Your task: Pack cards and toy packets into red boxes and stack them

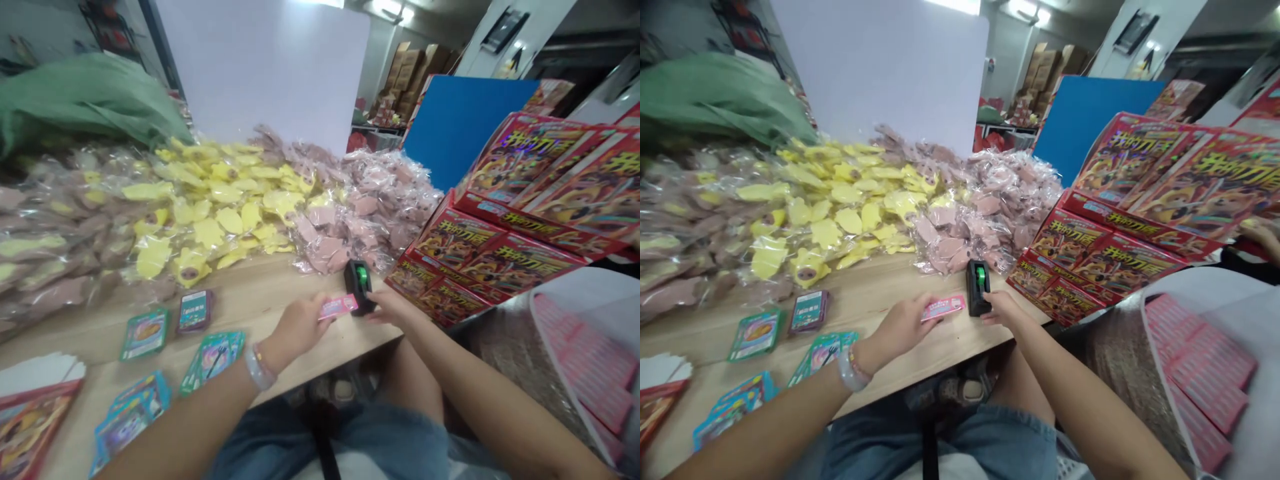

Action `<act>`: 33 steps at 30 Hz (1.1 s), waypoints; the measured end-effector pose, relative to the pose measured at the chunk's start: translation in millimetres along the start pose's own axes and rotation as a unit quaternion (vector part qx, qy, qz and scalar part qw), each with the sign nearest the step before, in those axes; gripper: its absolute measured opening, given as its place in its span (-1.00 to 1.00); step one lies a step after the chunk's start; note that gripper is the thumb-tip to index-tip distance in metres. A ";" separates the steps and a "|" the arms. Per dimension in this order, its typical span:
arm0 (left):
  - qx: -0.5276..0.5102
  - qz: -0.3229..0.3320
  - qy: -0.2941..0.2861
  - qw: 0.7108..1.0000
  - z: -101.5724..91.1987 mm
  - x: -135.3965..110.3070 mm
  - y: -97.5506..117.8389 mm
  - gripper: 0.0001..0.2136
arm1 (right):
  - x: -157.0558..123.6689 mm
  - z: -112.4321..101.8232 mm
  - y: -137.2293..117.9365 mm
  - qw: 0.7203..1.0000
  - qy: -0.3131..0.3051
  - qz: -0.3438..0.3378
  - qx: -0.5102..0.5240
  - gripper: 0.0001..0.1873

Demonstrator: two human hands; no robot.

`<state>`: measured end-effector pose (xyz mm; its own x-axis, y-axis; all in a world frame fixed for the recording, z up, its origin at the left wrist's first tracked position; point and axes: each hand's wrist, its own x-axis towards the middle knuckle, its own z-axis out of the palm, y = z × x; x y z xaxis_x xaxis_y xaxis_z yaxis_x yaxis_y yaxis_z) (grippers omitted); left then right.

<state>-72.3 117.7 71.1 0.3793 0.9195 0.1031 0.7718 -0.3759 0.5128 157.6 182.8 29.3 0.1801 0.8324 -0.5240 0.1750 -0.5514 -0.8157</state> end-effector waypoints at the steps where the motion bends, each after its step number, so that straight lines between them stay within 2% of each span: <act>1: 0.002 -0.005 0.002 1.000 4.3 3.5 -2.6 -0.80 | 4.3 2.9 -0.5 1.000 -0.011 0.010 0.007 -0.76; 3: 0.006 -0.017 0.004 1.000 7.7 8.2 -7.7 -0.80 | 4.8 4.6 3.1 0.999 -0.024 0.007 0.026 -0.82; 5: 0.006 -0.029 0.000 1.000 6.7 11.9 -11.4 -0.80 | -0.8 3.7 13.8 0.998 -0.021 -0.024 0.047 -0.84; 11: -0.010 -0.080 -0.016 0.997 6.2 16.9 -9.8 -0.83 | -15.5 11.3 67.5 0.985 0.090 -0.141 0.039 -0.77; 14: -0.019 -0.086 -0.019 0.996 5.2 13.5 -5.3 -0.81 | -26.1 18.3 76.0 0.978 0.101 -0.184 0.021 -0.73; 18: -0.069 -0.070 -0.009 0.995 -2.5 9.9 -2.6 -0.59 | -47.2 28.3 58.9 0.967 0.074 -0.239 0.042 -0.72; 20: -0.086 -0.058 -0.010 0.995 -6.5 9.9 -2.6 -0.64 | -54.1 34.2 46.2 0.957 0.041 -0.277 0.077 -0.67; 23: -0.100 -0.035 -0.013 0.994 -9.7 12.0 -3.4 -0.74 | -54.6 41.0 29.2 0.933 -0.067 -0.344 0.079 -0.46; 26: -0.102 -0.025 -0.016 0.994 -9.5 14.5 -6.2 -0.77 | -47.2 40.3 13.9 0.910 -0.138 -0.391 0.009 -0.36; 33: -0.086 -0.017 -0.014 0.996 -5.6 8.4 -14.9 -0.79 | -44.7 26.8 -7.2 0.856 -0.170 -0.461 -0.162 -0.41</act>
<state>-83.6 131.7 69.1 0.3699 0.9271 0.0612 0.6867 -0.3172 0.6542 122.4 151.1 52.1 -0.4610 0.8600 0.2190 0.3610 0.4071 -0.8390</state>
